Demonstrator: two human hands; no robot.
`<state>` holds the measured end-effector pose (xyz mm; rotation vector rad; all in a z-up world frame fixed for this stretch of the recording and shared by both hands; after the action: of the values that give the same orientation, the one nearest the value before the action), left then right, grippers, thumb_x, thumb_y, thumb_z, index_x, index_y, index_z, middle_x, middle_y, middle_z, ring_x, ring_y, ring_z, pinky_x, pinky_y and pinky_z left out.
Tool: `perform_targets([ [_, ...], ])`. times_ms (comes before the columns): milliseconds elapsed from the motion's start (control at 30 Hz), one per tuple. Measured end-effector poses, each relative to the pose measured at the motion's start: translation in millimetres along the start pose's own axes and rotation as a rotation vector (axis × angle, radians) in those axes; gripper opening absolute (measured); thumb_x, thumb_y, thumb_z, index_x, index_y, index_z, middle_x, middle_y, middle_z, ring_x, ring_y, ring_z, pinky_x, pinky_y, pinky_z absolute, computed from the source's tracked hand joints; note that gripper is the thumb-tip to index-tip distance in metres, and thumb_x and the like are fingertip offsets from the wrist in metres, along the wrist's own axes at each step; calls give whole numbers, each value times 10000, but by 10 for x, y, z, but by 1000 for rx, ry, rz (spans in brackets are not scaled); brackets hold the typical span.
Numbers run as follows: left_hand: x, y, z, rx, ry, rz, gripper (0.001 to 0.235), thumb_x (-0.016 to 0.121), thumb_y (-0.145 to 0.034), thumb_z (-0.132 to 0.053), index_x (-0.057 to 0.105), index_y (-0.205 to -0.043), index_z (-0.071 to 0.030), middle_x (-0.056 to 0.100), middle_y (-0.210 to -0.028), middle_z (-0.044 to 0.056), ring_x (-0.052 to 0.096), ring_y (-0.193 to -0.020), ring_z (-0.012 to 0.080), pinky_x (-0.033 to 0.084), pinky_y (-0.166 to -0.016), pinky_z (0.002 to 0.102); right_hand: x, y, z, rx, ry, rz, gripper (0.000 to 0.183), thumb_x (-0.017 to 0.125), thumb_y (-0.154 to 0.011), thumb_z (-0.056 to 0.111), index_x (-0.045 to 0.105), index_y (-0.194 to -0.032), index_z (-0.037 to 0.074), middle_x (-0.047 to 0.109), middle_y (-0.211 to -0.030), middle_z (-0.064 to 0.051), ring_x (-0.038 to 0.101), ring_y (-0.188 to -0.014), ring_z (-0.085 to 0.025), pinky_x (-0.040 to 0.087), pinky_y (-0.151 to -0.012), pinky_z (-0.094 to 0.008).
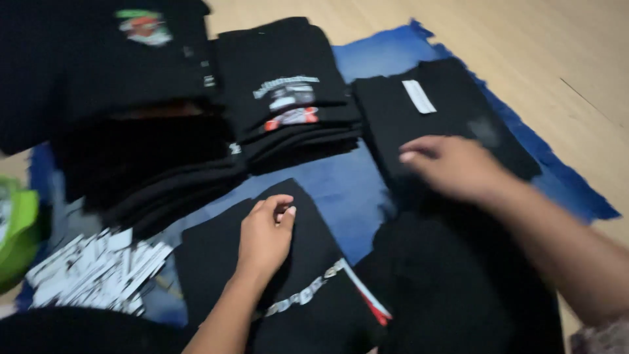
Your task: The person sits on the floor and attaches white tags to a stack of black t-shirts. They pick up a tag, thread it through a hole in the shirt's collar, and smooth it down before moving to the next shirt.
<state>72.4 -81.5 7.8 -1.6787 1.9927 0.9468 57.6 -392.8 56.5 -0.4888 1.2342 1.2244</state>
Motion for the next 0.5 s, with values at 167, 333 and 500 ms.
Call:
perform_targets([
  [167,-325,164,322,-60,-122,-21,320,620,-969,-262,696,-1271,-190,622,-1345,96,591,-1289,347,524,-1064,462,627,395,1071,-309,-26,122,366,598,-949,373,717,-1284,287,671,-1366,-86,628,-1236,-388,535,-993,-533],
  [333,-451,259,618,-106,-220,0,411,557,-1004,-264,613,-1401,-175,477,-1510,96,403,-1455,356,392,-1170,513,1252,666,1631,-610,-7,243,474,580,-959,317,597,-1420,207,511,-1534,-132,508,-1369,-411,461,-1087,-560],
  [500,-499,556,687,-309,-387,288,609,273,-1090,-440,109,-1665,-327,-132,-1753,-12,-120,-1576,422,40,-1164,774,1752,826,1685,-580,247,481,627,338,-1061,465,179,-1645,301,124,-1713,-108,153,-1554,-402,269,-1220,-578],
])
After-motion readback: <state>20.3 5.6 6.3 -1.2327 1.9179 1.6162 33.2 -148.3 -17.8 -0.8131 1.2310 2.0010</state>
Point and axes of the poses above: each hand's wrist, its own y-axis away from the middle knuckle, its own x-axis out of the palm, z = x × y, the point moved 4 cm from there along -y, towards the middle knuckle
